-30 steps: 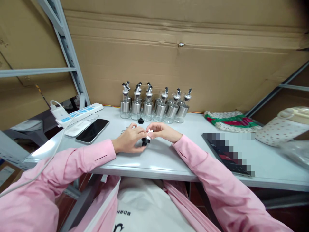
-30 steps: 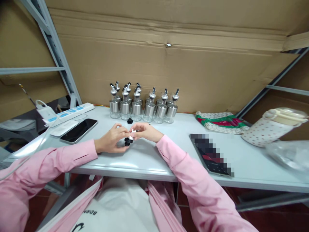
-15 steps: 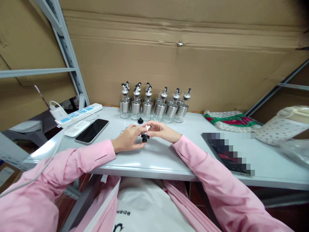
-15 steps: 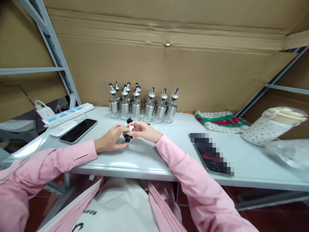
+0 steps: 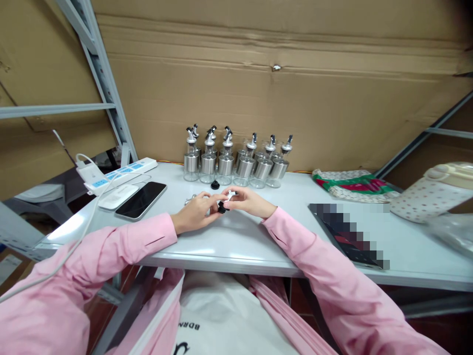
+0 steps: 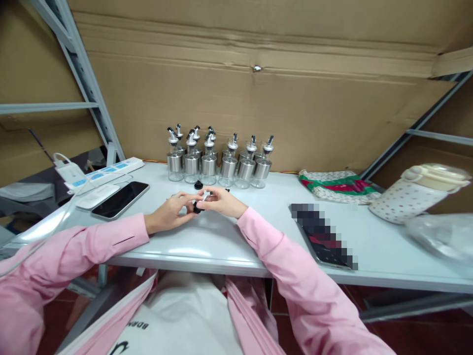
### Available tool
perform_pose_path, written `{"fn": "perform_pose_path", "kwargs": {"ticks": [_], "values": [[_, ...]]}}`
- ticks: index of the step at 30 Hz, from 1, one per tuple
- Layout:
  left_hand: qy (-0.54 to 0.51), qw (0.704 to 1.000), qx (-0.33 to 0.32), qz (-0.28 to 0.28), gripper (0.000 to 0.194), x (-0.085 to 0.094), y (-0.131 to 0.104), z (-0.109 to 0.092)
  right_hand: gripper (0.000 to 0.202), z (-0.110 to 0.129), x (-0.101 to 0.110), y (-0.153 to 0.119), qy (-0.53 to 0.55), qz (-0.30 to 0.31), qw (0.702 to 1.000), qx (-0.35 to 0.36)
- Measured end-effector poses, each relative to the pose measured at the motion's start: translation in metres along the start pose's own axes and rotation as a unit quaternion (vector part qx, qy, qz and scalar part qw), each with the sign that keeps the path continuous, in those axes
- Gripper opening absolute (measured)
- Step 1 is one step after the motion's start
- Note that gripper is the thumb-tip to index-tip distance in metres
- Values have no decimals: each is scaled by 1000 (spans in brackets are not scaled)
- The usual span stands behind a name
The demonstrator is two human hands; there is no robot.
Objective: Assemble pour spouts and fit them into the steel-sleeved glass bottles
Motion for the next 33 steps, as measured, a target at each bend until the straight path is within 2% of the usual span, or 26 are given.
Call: {"fn": "perform_pose_path", "kwargs": {"ticks": [9,14,19,24,28,33], "values": [[-6,1000,-11,-2,39,1,1,1,35,-3,-2,1,-15,8,1000,-4],[-16,1000,9,-9,40,1,0,5,37,-3,1,2,-6,7,1000,3],[-4,999,32,-34,40,6,-1,8,39,-5,4,1,19,-3,1000,-20],[23,999,-24,-19,29,4,2,-4,35,-1,2,-1,-1,-2,1000,-25],[77,995,-66,-7,31,3,2,-13,35,-3,1,-1,-16,3,999,-34],[90,992,-87,-10,28,6,3,-18,38,-7,-1,-2,4,20,998,-53]]}}
Point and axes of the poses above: each hand's wrist, its own y-axis towards the middle knuckle, its own x-axis out of the back of the hand, z = x × y, the point moved 10 cm from there along y, towards the middle knuckle, and after that the axes turned 10 degrees about -x, right-handed, at the moved point
